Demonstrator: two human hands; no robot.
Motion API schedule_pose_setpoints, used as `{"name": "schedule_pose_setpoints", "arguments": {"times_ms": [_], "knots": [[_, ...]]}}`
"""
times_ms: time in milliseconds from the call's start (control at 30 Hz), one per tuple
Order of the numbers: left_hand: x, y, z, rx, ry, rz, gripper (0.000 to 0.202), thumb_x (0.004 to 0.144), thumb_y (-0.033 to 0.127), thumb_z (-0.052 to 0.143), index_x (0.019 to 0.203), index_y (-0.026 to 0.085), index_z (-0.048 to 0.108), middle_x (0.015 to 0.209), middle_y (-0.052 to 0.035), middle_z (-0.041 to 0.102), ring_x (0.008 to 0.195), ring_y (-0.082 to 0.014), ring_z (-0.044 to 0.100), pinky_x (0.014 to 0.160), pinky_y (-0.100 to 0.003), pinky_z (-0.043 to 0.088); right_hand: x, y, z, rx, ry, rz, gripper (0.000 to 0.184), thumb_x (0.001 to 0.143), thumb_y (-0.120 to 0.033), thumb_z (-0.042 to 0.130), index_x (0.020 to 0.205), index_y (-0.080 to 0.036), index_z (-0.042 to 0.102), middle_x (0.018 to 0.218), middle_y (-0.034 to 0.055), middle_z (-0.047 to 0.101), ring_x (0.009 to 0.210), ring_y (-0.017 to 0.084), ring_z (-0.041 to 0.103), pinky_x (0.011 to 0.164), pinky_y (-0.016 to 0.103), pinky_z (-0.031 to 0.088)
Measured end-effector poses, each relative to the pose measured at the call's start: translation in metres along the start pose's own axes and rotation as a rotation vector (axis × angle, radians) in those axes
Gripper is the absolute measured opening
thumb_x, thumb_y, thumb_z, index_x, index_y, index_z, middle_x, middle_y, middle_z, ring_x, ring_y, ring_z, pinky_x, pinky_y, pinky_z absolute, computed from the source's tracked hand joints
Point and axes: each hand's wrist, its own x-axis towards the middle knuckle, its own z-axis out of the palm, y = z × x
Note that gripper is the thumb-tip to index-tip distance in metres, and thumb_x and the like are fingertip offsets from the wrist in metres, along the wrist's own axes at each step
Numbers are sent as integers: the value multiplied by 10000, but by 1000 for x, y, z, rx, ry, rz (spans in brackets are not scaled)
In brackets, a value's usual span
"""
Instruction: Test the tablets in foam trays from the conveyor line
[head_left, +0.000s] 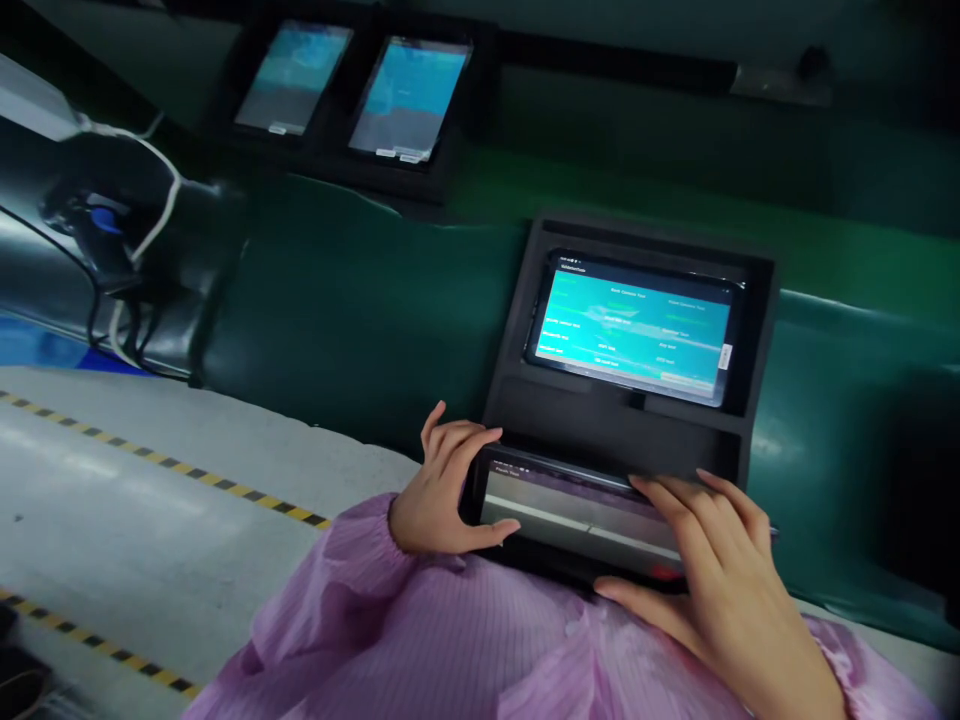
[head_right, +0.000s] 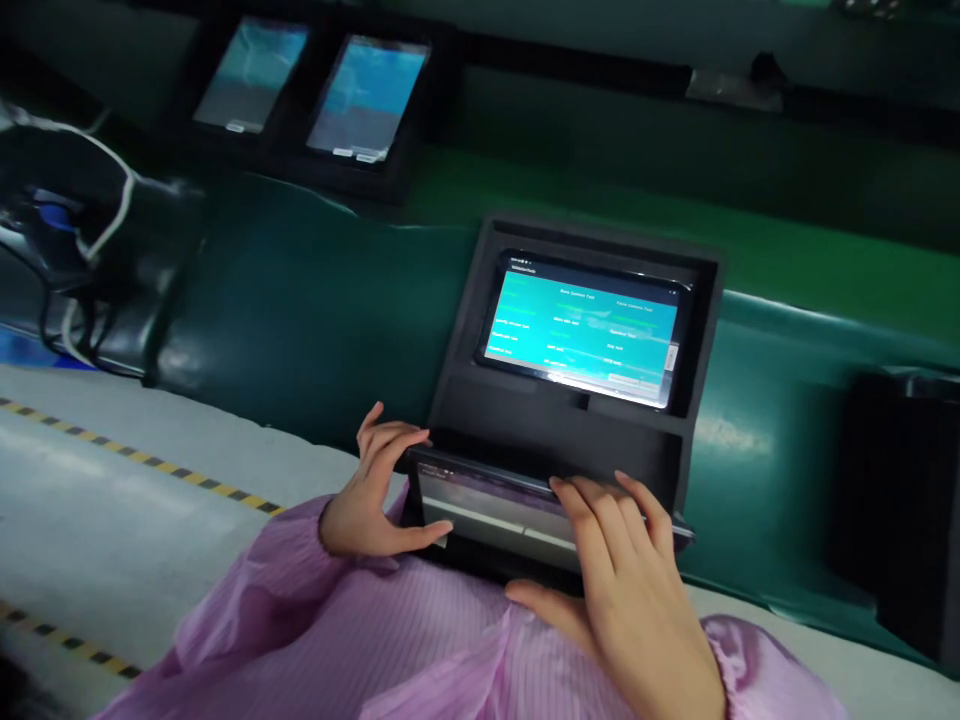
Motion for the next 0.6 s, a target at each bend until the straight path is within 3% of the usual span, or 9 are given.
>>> {"name": "schedule_pose_setpoints", "arguments": {"times_ms": [167, 367, 600], "knots": [[-5, 4, 1, 104, 161, 78, 713, 777, 459, 701, 1361, 172, 411, 1027, -66, 532, 969, -247, 560, 1152, -579, 266, -13, -1, -5, -33, -10, -71, 690, 977, -588, 437, 1447, -89, 367, 1123, 164, 629, 1077, 322, 552, 1021, 482, 347], [-12, 4, 1, 149, 244, 141, 854, 732, 625, 696, 1391, 171, 398, 1021, -63, 525, 921, -244, 561, 1144, -603, 272, -20, -4, -7, -29, 18, -110, 649, 981, -538, 480, 1391, -37, 436, 1130, 192, 617, 1083, 308, 536, 1068, 483, 296], [-10, 7, -1, 186, 309, 161, 807, 738, 607, 707, 1369, 190, 426, 972, -38, 538, 867, -218, 558, 1132, -558, 309, -26, -6, -7, -4, 33, -105, 643, 970, -494, 551, 1418, -46, 442, 1159, 187, 651, 1072, 290, 572, 1098, 502, 283]]}}
